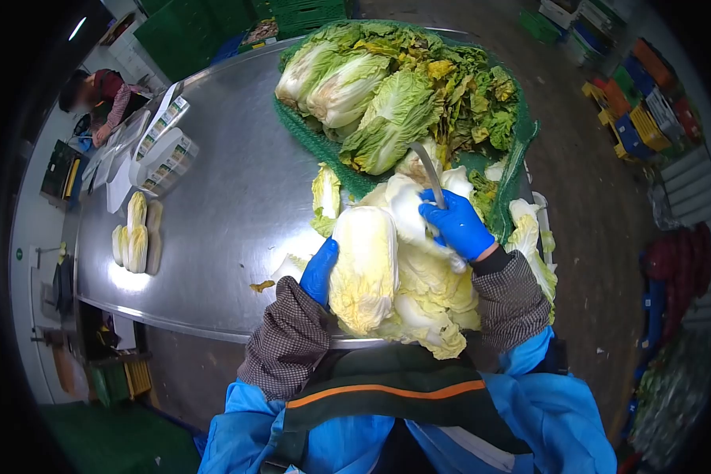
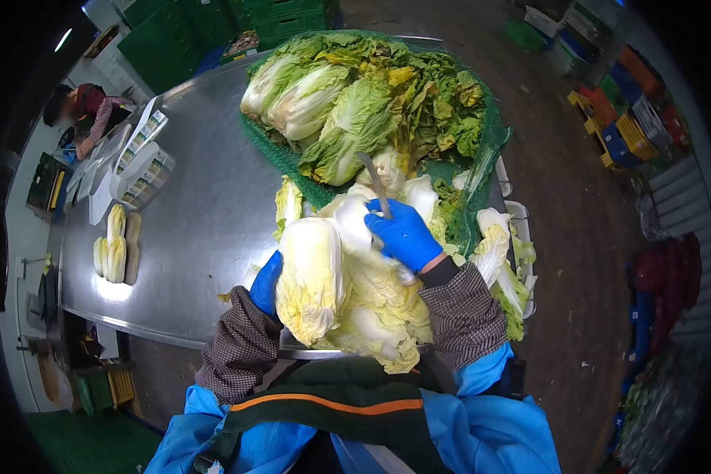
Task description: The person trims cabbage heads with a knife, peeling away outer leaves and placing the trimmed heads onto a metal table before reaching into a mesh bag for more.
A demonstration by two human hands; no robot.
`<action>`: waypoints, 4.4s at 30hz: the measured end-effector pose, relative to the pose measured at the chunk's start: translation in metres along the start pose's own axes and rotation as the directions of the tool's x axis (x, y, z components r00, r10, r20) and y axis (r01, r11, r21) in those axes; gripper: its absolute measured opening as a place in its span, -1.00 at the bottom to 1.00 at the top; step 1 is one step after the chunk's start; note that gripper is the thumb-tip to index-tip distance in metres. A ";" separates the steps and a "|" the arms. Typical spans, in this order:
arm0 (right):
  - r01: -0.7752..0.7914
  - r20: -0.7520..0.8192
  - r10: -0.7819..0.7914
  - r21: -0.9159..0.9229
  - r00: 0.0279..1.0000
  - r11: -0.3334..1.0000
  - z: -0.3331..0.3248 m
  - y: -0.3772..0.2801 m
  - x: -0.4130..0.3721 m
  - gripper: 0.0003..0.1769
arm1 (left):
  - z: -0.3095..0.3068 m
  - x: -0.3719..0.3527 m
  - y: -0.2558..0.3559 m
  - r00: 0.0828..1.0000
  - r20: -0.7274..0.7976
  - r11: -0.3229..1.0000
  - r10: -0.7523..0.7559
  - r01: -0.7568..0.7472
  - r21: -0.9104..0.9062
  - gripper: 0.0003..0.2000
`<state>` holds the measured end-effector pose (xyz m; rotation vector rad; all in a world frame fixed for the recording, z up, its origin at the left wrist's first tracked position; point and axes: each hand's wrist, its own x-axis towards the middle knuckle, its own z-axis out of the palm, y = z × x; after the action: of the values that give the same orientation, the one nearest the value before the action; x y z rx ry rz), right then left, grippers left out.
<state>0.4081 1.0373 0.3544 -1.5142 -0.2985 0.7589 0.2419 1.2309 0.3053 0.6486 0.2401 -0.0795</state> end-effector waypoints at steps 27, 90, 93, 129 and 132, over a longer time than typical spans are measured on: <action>0.292 0.215 -0.207 -0.535 0.954 0.793 0.059 0.010 -0.038 -0.61 | -0.015 0.030 -0.004 0.959 -0.262 0.982 0.109 -0.146 -0.123 -0.44; 0.052 0.204 -0.017 -0.168 0.979 0.984 0.035 0.011 -0.033 -0.25 | 0.010 0.011 -0.003 0.980 0.054 0.771 0.192 -0.184 0.609 -0.10; 0.022 0.189 0.008 -0.153 0.982 0.988 0.033 0.021 -0.030 -0.32 | 0.010 0.014 0.000 0.989 0.045 0.787 0.142 -0.140 0.601 -0.11; 0.420 0.099 -0.410 -0.280 0.907 0.863 0.235 0.005 0.067 -0.84 | -0.091 -0.112 0.131 0.954 0.103 0.890 -0.281 0.299 -0.344 -0.37; 0.297 0.199 -0.232 -0.423 0.952 0.856 0.270 0.057 0.115 -0.69 | -0.148 -0.117 0.138 0.971 0.139 0.951 -0.195 0.222 -0.216 -0.41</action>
<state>0.3122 1.3123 0.2886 -1.8047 -0.8219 0.5985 0.1201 1.4303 0.3012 0.3835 0.2015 -0.2881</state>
